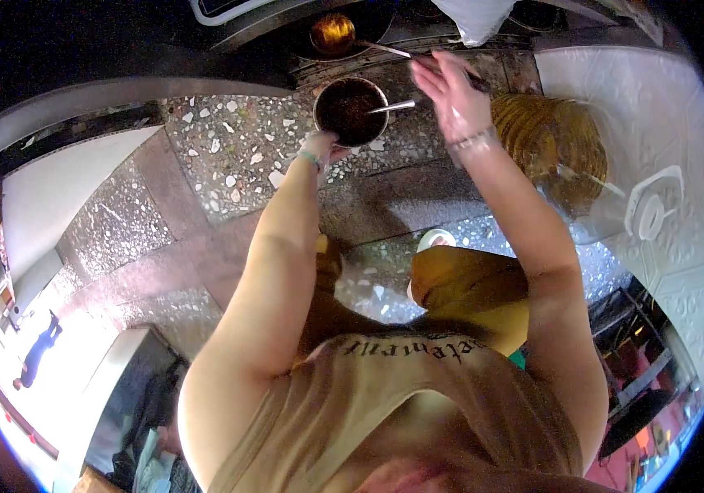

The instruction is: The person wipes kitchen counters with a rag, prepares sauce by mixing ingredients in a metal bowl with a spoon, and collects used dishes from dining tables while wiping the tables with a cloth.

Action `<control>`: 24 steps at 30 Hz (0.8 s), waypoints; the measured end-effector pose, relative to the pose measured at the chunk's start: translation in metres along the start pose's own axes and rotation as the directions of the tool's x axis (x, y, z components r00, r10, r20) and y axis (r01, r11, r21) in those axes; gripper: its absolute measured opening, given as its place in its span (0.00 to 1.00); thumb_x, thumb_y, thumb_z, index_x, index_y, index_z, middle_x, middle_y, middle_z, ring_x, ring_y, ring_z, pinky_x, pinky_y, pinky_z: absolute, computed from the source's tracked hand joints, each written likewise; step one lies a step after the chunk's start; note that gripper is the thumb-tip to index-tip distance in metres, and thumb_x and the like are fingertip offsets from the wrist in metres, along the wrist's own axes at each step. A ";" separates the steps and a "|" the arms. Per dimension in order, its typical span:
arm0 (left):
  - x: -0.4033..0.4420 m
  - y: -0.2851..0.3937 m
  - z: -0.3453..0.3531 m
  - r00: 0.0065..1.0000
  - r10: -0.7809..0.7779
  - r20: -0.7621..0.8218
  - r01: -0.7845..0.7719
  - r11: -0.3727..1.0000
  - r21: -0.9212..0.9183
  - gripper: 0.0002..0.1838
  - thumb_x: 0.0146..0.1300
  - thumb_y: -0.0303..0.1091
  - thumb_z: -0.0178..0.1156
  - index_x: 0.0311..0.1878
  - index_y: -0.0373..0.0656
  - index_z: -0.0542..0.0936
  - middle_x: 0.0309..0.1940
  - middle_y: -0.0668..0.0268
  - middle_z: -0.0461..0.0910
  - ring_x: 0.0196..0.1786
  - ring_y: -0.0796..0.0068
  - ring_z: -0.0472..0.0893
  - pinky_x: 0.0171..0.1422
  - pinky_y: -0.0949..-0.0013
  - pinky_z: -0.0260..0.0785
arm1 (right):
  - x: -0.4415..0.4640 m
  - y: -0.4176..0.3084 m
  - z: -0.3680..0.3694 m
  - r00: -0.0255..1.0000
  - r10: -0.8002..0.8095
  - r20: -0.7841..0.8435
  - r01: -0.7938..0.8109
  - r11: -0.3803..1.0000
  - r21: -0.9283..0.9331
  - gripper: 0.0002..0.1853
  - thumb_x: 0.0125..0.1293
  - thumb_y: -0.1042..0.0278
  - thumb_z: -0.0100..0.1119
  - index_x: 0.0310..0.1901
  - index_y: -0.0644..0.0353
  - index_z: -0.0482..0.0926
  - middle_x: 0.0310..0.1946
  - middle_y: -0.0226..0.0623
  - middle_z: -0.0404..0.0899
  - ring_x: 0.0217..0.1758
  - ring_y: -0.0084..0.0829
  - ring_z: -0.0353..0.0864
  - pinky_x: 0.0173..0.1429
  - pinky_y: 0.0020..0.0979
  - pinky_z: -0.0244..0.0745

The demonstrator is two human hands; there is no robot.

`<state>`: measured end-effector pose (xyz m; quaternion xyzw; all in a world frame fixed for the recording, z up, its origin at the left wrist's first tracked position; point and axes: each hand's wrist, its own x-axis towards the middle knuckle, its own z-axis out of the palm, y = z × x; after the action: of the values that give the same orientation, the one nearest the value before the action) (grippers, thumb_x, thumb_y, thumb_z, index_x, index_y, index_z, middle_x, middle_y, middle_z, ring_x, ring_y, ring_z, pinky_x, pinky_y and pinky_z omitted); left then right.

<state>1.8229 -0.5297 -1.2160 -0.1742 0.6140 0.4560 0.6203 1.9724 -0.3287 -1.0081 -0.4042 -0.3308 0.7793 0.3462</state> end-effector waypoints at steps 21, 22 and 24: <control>-0.196 0.068 0.052 0.951 0.001 0.310 -0.259 -0.547 0.796 0.25 0.48 0.53 0.69 0.36 0.38 0.83 0.37 0.53 0.82 0.45 0.57 0.81 0.52 0.63 0.73 | -0.108 0.028 -0.058 0.944 0.252 -0.214 -0.315 0.490 -0.813 0.31 0.61 0.50 0.59 0.60 0.63 0.68 0.48 0.49 0.79 0.48 0.46 0.79 0.57 0.42 0.72; -0.218 0.075 0.056 0.960 -0.026 0.280 -0.252 -0.522 0.815 0.23 0.49 0.50 0.70 0.36 0.38 0.82 0.38 0.52 0.82 0.44 0.56 0.81 0.52 0.63 0.73 | -0.123 0.014 -0.051 0.929 0.326 -0.174 -0.339 0.566 -0.752 0.30 0.61 0.52 0.59 0.60 0.63 0.67 0.46 0.47 0.80 0.46 0.45 0.81 0.55 0.41 0.73; -0.147 -0.012 -0.024 0.938 0.197 0.286 -0.347 0.568 0.747 0.20 0.49 0.46 0.71 0.35 0.37 0.83 0.38 0.51 0.81 0.44 0.55 0.81 0.51 0.64 0.73 | -0.163 -0.041 -0.007 0.887 0.390 -0.249 -0.462 0.713 -0.528 0.25 0.63 0.59 0.59 0.58 0.62 0.69 0.43 0.42 0.82 0.43 0.37 0.82 0.52 0.35 0.75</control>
<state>1.8425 -0.6063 -1.0889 0.2523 0.7149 0.2432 0.6051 2.0607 -0.4365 -0.9134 -0.6004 -0.4260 0.6757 0.0382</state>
